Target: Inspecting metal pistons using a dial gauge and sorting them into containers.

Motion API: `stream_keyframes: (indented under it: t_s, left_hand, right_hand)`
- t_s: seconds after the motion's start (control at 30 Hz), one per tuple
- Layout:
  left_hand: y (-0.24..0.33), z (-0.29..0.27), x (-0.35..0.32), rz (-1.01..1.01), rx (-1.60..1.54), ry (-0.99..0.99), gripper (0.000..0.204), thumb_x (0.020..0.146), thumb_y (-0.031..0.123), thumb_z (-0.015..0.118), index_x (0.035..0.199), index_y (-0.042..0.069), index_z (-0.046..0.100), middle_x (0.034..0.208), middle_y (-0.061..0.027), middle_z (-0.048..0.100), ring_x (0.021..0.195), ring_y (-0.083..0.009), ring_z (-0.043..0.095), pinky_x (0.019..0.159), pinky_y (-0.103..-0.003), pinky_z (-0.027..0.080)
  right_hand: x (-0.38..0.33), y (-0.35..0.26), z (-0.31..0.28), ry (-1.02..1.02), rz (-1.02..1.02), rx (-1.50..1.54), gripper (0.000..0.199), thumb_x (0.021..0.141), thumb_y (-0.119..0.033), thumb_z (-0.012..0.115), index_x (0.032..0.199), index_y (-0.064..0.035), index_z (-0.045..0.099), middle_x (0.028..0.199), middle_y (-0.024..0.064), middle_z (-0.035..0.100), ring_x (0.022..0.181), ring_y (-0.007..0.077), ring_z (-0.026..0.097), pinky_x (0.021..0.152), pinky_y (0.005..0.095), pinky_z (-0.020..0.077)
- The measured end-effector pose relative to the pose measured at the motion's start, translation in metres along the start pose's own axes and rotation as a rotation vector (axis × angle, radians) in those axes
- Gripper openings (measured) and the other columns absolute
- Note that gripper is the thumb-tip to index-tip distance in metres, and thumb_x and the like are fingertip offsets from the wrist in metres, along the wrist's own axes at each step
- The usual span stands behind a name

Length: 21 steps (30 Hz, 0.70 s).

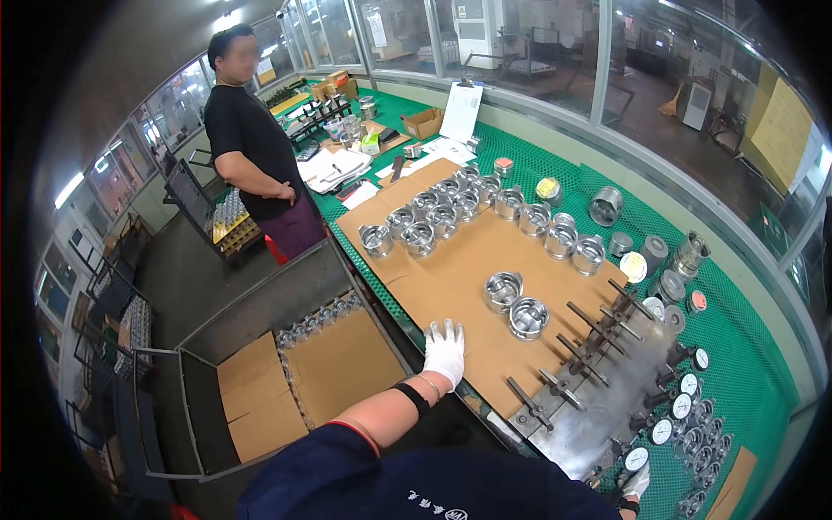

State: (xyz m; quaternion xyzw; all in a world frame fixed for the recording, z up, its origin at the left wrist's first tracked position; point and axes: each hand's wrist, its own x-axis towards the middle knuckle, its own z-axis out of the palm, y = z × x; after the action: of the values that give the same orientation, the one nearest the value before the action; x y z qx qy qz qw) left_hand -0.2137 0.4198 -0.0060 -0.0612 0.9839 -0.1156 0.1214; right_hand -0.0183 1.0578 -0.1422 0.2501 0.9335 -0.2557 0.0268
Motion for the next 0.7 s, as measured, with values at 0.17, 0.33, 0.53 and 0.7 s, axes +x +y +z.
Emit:
stream_keyframes:
  t_s: [0.17,0.33,0.53,0.7]
  left_hand:
    - [-0.001,-0.002,-0.002,0.001,0.026,0.021,0.073,0.091,0.017,0.052,0.156,0.001,0.021,0.160,-0.0249,0.023,0.143,-0.0515,0.028,0.117,-0.061,0.019]
    - [0.002,0.004,-0.001,-0.005,-0.004,0.025,0.068,0.094,0.016,0.047,0.156,0.001,0.023,0.160,-0.0239,0.025,0.143,-0.0517,0.028,0.116,-0.062,0.018]
    - [0.001,0.006,-0.001,-0.006,-0.001,0.031,0.068,0.094,0.016,0.047,0.156,0.001,0.022,0.160,-0.0238,0.025,0.142,-0.0516,0.029,0.116,-0.062,0.018]
    - [0.000,0.004,-0.001,-0.008,0.008,0.035,0.068,0.093,0.016,0.047,0.156,0.002,0.022,0.160,-0.0234,0.025,0.142,-0.0513,0.029,0.116,-0.062,0.018]
  right_hand:
    - [-0.003,-0.009,0.012,0.003,0.029,0.079,0.042,0.091,-0.038,0.063,0.120,-0.0074,0.060,0.108,0.0162,0.067,0.095,0.0317,0.062,0.079,0.0409,0.0487]
    - [0.004,-0.028,0.029,0.015,0.047,0.171,0.041,0.092,-0.038,0.062,0.119,-0.0071,0.061,0.106,0.0156,0.067,0.092,0.0308,0.062,0.076,0.0404,0.0485]
    - [0.001,-0.031,0.028,0.008,0.080,0.235,0.041,0.093,-0.039,0.060,0.117,-0.0069,0.061,0.103,0.0150,0.067,0.089,0.0298,0.062,0.072,0.0398,0.0482]
    - [0.001,-0.038,0.028,0.002,0.104,0.289,0.040,0.093,-0.040,0.058,0.116,-0.0066,0.062,0.101,0.0144,0.067,0.086,0.0289,0.062,0.070,0.0392,0.0480]
